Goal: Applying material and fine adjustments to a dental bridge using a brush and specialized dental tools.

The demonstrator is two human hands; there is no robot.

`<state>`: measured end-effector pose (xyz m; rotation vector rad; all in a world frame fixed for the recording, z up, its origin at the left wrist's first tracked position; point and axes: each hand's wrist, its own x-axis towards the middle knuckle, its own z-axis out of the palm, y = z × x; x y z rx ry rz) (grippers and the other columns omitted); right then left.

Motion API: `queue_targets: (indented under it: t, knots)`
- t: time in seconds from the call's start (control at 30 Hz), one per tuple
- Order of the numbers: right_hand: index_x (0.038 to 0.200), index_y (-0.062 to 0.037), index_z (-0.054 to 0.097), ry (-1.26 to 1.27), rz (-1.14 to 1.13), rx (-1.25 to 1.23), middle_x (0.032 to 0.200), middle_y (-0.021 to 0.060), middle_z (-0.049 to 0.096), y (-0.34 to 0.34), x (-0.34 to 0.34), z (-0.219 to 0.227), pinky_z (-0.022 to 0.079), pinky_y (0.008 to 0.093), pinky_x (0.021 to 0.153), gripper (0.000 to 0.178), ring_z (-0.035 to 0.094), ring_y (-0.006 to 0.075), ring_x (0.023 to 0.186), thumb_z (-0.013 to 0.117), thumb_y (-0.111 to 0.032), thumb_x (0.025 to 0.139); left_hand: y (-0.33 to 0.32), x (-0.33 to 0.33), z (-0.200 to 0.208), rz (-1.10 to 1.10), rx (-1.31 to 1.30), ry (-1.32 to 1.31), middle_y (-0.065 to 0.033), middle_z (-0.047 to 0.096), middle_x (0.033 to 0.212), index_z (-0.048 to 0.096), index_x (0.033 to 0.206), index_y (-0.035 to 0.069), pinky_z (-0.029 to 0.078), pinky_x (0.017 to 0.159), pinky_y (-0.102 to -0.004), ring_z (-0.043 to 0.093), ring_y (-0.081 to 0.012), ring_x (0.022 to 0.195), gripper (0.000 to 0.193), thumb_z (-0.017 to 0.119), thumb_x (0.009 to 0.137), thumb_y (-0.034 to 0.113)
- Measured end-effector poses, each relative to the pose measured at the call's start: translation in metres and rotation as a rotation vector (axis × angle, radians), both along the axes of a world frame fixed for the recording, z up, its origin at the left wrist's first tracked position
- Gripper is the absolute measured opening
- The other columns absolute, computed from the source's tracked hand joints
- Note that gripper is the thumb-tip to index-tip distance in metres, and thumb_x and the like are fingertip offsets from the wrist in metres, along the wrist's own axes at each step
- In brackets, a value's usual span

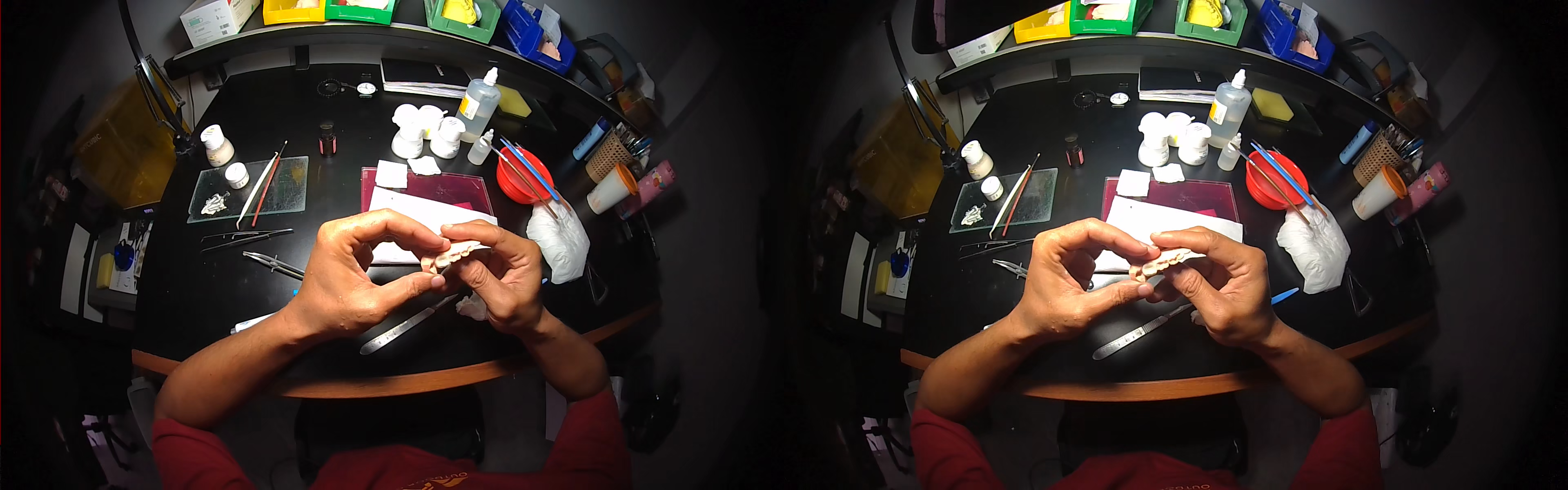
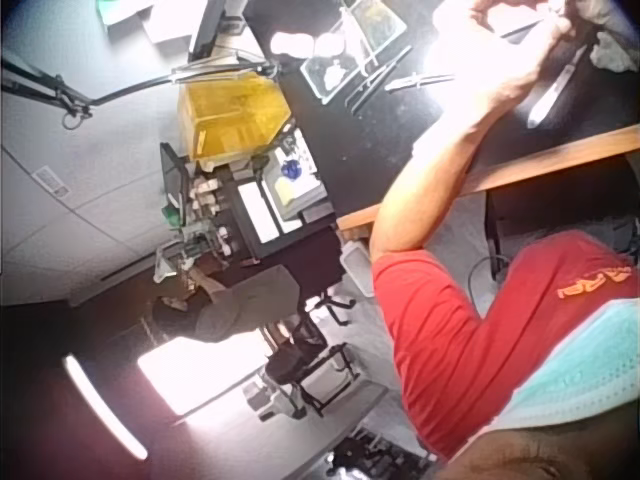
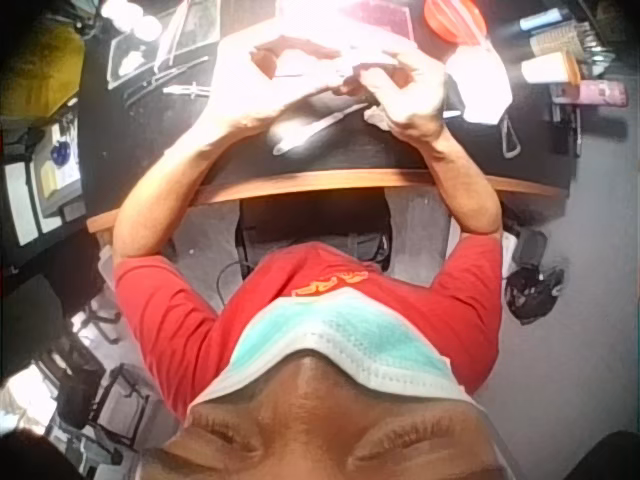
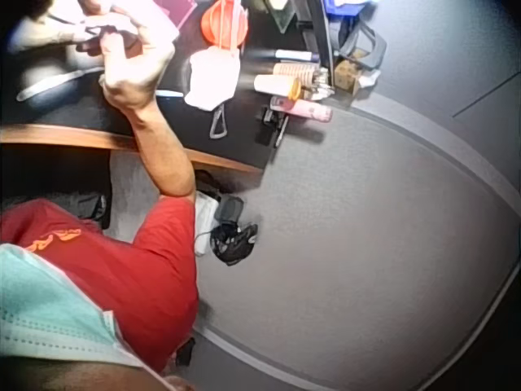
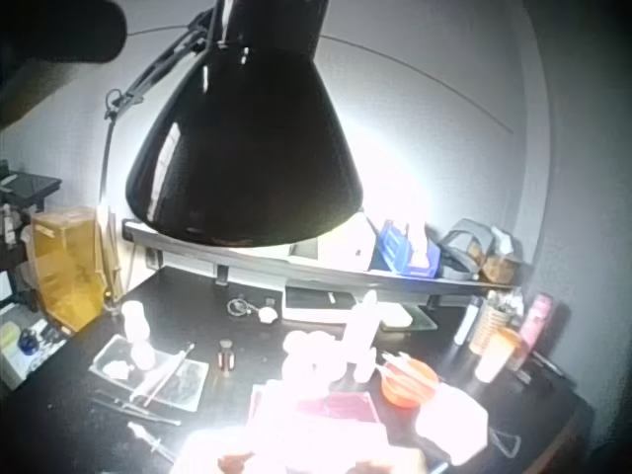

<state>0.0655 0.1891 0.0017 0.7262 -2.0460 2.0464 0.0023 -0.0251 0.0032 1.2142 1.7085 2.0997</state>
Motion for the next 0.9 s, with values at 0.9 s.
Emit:
queue_targets:
  t: [0.9]
  knots:
    - [0.129, 0.0058, 0.060, -0.020, -0.014, 0.000, 0.118, 0.0152, 0.065, -0.0003, 0.0009, -0.0003, 0.061, 0.0296, 0.084, 0.031, 0.069, 0.0185, 0.102, 0.056, 0.005, 0.098, 0.0008, -0.0011, -0.0029, 0.001, -0.001, 0.009, -0.0170, 0.070, 0.110, 0.065, 0.110, -0.005, 0.053, 0.096, -0.0354, 0.067, -0.0202, 0.107, 0.033, 0.079, 0.080, -0.009]
